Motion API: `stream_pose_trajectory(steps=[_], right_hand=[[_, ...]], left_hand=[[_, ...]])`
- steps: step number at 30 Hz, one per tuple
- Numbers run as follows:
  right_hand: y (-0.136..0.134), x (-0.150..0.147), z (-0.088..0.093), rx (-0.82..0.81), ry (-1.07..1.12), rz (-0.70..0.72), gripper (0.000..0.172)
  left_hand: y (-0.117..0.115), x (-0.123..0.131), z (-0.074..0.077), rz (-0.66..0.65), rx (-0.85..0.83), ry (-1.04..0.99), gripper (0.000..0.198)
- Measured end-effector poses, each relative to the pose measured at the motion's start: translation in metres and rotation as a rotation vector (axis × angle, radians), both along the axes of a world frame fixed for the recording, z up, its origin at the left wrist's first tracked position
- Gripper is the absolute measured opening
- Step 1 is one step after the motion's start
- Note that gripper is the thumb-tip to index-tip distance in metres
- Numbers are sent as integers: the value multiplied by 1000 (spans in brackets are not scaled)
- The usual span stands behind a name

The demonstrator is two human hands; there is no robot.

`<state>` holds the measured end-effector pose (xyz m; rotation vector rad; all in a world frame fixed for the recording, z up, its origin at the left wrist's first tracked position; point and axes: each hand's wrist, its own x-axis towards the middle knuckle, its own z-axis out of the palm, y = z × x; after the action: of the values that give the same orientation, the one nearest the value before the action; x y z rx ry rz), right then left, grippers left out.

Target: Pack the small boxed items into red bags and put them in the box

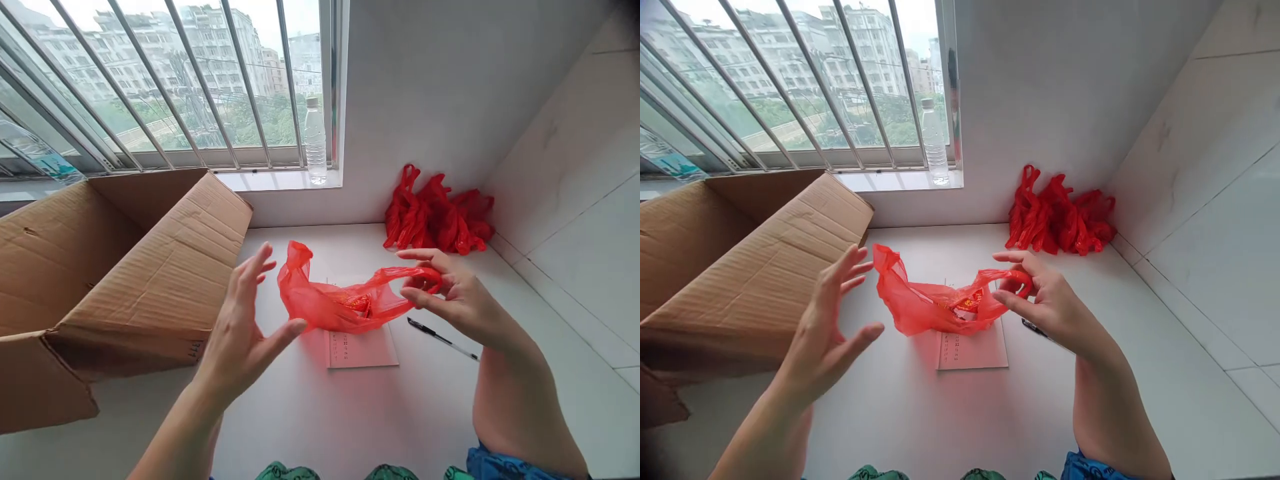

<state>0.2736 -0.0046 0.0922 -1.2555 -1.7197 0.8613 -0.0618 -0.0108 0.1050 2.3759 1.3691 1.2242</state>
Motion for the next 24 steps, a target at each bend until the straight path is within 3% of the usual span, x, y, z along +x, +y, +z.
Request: stream_pose_trajectory(steps=[3,7,8,13,15,18,20,21,22,24], right_hand=[[-11,7,6,-30,-174,109,63],[-22,17,13,-12,-241,120,62],[-23,20,13,-4,-235,112,62],[-27,27,13,27,-288,138,62],[-35,23,16,100,-320,27,58],[-54,-1,24,446,-211,-252,39],[-61,-29,24,655,-98,-161,27],[-61,-44,20,676,-83,-4,21],[-58,-58,14,642,-111,130,17],[-42,-82,-5,407,-301,172,21]], left_hand=[[12,35,-11,-78,-105,-54,84],[8,40,-19,-172,48,-112,29],[4,37,-20,-172,96,-136,23],[-19,30,-25,3,256,-269,31],[-25,29,-28,27,288,-258,36],[-29,31,-32,-32,259,-233,43],[-30,34,-34,-88,217,-228,46],[-30,36,-34,-120,197,-226,47],[-31,38,-35,-151,177,-226,48],[-32,42,-37,-203,135,-235,48]])
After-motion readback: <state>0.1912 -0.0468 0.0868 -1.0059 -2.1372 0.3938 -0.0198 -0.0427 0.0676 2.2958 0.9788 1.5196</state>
